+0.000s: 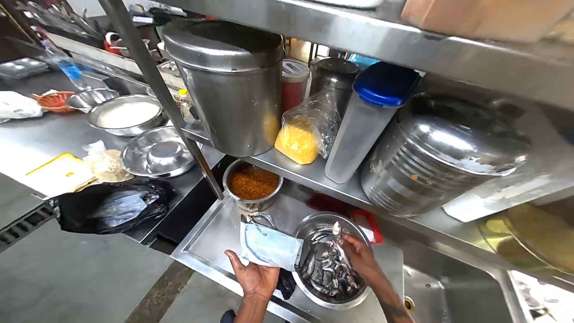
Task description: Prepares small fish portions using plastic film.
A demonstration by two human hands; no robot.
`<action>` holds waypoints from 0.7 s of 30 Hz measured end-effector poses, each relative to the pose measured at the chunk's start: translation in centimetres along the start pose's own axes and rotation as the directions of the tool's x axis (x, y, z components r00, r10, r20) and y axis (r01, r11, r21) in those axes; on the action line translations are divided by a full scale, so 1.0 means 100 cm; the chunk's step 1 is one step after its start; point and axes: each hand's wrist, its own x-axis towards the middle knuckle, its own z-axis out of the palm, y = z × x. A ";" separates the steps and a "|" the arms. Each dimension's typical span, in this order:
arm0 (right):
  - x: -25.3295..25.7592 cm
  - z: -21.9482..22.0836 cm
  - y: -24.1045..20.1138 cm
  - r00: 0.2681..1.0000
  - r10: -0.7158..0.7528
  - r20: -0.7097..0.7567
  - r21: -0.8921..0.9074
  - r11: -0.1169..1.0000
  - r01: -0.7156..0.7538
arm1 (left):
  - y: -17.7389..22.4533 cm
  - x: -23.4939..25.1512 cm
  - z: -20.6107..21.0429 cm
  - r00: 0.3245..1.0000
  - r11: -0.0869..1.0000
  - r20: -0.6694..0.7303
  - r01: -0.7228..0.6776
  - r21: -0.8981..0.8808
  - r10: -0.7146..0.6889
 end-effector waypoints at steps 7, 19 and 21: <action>-0.048 0.010 -0.053 0.983 -0.010 0.184 0.087 0.996 -0.007 | -0.024 0.010 0.013 0.998 0.997 -0.047 0.054 0.059 -0.052; -0.041 0.049 -0.073 0.983 -0.136 0.123 0.358 0.930 0.084 | -0.033 -0.002 0.012 0.991 0.991 -0.053 0.126 0.039 -0.124; -0.043 0.061 -0.075 0.995 -0.099 0.019 0.415 0.906 0.082 | -0.032 -0.004 0.011 0.991 0.991 -0.046 0.130 0.034 -0.128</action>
